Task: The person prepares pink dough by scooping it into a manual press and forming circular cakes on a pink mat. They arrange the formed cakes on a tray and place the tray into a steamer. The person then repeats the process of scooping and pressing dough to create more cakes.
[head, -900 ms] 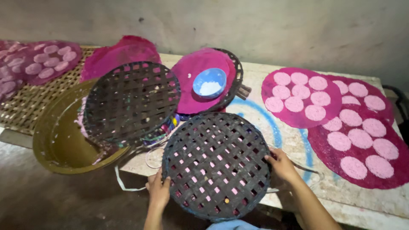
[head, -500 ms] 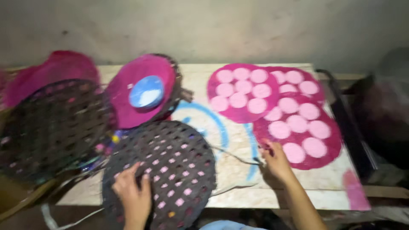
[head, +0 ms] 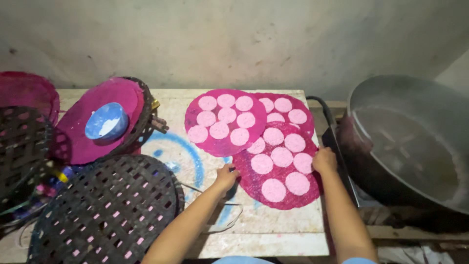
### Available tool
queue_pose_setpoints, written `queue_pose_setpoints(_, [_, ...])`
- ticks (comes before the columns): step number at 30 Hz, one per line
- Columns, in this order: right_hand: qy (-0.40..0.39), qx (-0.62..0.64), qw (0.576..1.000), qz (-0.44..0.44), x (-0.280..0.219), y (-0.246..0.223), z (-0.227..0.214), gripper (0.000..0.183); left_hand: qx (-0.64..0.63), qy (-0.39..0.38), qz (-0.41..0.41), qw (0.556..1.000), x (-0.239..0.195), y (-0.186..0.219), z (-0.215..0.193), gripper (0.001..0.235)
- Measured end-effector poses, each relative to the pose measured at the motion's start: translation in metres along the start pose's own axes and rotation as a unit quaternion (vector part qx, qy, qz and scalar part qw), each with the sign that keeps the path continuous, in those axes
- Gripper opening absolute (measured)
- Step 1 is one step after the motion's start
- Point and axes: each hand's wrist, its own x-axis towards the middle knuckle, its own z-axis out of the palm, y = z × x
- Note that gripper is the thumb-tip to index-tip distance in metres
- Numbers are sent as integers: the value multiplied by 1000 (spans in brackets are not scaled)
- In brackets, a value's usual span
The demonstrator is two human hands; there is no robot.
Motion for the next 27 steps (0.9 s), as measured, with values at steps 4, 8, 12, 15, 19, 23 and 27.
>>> queue_pose_setpoints(4, [-37, -45, 997, 55, 15, -17, -8, 37, -48, 3, -26, 999, 15, -3, 25, 42])
queue_pose_setpoints(8, [-31, -24, 997, 70, 12, -26, -21, 30, -33, 22, 23, 999, 23, -7, 33, 36])
queue_pose_setpoints(12, [30, -11, 999, 4, -3, -34, -44, 24, 58, 95, 129, 985, 17, -8, 38, 28])
queue_pose_setpoints(15, [74, 13, 996, -38, -16, -45, -68, 22, 15, 120, 180, 976, 10, 4, 42, 36])
queue_pose_setpoints(19, [88, 12, 993, -72, -31, -74, -114, 23, -20, 124, 271, 954, -6, 44, 37, 43])
queue_pose_setpoints(23, [78, -17, 991, -108, -60, -105, -177, 23, -91, 53, 290, 951, -44, 96, 14, 46])
queue_pose_setpoints(27, [47, 28, 984, -169, -97, -145, -229, 26, -43, 7, 281, 959, -96, 122, -66, 50])
